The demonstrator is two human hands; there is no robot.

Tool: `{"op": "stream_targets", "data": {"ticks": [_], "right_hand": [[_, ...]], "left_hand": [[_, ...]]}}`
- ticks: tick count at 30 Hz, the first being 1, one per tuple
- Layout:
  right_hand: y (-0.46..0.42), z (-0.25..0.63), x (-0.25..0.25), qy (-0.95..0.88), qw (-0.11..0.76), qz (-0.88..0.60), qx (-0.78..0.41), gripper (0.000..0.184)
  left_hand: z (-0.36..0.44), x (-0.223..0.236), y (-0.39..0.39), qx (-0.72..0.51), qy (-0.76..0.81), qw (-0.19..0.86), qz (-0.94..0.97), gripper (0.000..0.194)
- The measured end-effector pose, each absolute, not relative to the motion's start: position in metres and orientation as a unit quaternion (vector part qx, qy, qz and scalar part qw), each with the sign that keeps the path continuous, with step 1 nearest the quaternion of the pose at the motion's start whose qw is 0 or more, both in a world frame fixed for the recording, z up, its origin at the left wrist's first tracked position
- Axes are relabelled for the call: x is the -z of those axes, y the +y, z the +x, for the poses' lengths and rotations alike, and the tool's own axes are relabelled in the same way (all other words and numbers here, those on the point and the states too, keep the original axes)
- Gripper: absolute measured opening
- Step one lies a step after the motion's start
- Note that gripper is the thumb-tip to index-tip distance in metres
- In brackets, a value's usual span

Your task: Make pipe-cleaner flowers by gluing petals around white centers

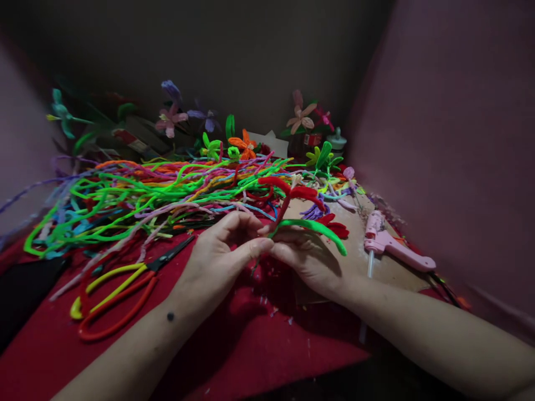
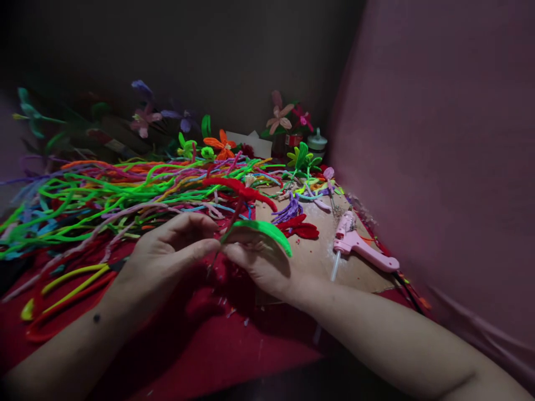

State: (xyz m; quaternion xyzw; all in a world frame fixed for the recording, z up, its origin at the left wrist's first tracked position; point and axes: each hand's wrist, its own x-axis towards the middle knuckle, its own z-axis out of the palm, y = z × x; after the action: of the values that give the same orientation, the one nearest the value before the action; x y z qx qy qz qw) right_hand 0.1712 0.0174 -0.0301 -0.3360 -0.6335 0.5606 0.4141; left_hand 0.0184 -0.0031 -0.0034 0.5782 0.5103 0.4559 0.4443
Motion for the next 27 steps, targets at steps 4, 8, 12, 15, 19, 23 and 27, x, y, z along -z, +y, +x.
{"op": "stream_targets", "data": {"ticks": [4,8,12,15,19,23,27], "right_hand": [[0.013,0.169,0.038,-0.620,0.389,-0.267,-0.627,0.011],[0.014,0.167,0.048,-0.623,0.397,-0.278,-0.614,0.012],[0.017,0.164,0.052,-0.586,0.417,-0.311,-0.621,0.013],[0.017,0.162,0.049,-0.587,0.402,-0.291,-0.639,0.017],[0.016,0.162,0.042,-0.592,0.405,-0.266,-0.644,0.023],[0.016,0.165,0.040,-0.594,0.405,-0.266,-0.642,0.020],[0.017,0.167,0.041,-0.606,0.396,-0.256,-0.641,0.021]], "left_hand": [[0.020,0.002,-0.004,-0.418,0.513,0.493,0.564,0.019],[0.021,0.003,-0.006,-0.425,0.522,0.469,0.572,0.012],[0.021,0.004,-0.007,-0.435,0.536,0.409,0.597,0.011],[0.022,0.002,-0.008,-0.449,0.541,0.344,0.622,0.010],[0.022,0.001,-0.009,-0.473,0.506,0.274,0.667,0.013],[0.022,0.004,-0.007,-0.474,0.475,0.299,0.678,0.011],[0.022,0.005,-0.005,-0.469,0.496,0.335,0.650,0.008]]}}
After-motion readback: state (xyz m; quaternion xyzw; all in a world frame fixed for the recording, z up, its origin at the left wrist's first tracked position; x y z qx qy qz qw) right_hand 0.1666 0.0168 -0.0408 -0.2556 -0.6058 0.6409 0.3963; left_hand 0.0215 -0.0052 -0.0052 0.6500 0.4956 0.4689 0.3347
